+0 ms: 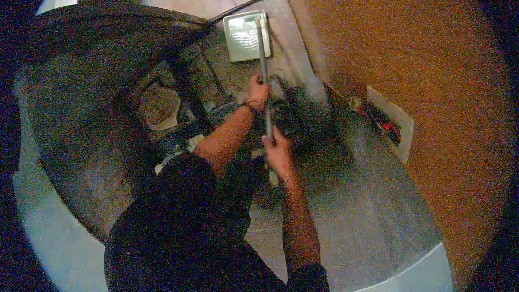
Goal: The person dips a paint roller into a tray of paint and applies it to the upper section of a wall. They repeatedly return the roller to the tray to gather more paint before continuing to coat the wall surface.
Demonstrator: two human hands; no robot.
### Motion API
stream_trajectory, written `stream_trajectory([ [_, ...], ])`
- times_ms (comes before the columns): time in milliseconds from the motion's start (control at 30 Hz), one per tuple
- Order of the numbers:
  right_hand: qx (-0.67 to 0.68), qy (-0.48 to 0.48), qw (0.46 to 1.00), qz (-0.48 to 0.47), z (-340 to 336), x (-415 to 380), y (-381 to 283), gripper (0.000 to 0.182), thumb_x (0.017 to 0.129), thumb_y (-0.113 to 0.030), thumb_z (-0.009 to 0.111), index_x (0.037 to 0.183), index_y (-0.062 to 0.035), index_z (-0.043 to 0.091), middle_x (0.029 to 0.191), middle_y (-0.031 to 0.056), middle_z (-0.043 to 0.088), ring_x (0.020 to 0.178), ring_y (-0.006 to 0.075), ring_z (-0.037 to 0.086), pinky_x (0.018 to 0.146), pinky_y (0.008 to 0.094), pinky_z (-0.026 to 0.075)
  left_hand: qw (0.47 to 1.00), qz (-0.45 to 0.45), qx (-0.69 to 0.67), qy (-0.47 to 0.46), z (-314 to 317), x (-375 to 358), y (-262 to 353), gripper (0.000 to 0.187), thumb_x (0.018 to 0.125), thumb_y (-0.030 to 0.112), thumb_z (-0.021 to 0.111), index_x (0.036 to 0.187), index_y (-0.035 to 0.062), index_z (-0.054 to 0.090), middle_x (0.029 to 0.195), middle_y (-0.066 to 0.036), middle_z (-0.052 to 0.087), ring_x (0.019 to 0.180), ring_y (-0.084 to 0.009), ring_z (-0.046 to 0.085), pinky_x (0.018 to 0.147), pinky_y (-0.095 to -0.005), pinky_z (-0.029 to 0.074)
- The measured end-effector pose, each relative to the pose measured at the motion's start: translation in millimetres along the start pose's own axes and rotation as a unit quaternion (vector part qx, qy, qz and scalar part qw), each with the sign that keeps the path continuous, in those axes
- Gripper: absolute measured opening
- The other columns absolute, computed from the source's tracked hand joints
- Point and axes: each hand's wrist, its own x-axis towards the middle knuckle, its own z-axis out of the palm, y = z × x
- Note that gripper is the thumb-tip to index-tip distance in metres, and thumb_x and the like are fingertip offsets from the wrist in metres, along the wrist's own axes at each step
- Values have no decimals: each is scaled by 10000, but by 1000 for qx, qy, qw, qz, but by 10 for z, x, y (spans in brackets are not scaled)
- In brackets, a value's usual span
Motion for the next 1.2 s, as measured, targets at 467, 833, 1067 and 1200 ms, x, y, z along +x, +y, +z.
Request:
stream_trajectory([
  [467, -22, -21, 999, -26, 149, 257, -108, 447, 863, -144, 593, 1272, -5, 483, 759, 14, 578, 640, 94, 501, 565, 281, 450, 990, -40, 12, -134, -462, 91, 325, 435, 731, 38, 595, 1151, -11, 492, 876, -139, 602, 685, -218, 594, 598, -375, 499],
  [833, -77, -25, 996, 26, 157, 56, -104, 510, 861, -187, 600, 1305, 8, 443, 879, 128, 643, 728, 175, 560, 696, 333, 480, 970, 74, 210, -100, -439, -1, -132, 451, 750, 185, 570, 1152, -17, 538, 906, -191, 630, 725, -303, 607, 686, -401, 504],
  [1067, -117, -61, 986, 104, 238, -352, 236, 520, 879, -232, 574, 1331, -26, 422, 969, 155, 632, 777, 215, 582, 723, 342, 479, 946, 103, 251, -177, -430, -103, -956, 376, 779, 366, 593, 941, 30, 637, 744, -101, 623, 617, -263, 572, 584, -401, 471],
  [1200, -165, -20, 984, 69, 274, -622, 242, 520, 883, -234, 564, 1339, -33, 412, 926, 153, 639, 730, 219, 586, 688, 337, 484, 965, 124, 196, -127, -577, -224, -1308, 340, 659, 198, 729, 937, 55, 593, 864, -68, 617, 770, -272, 590, 669, -407, 473],
])
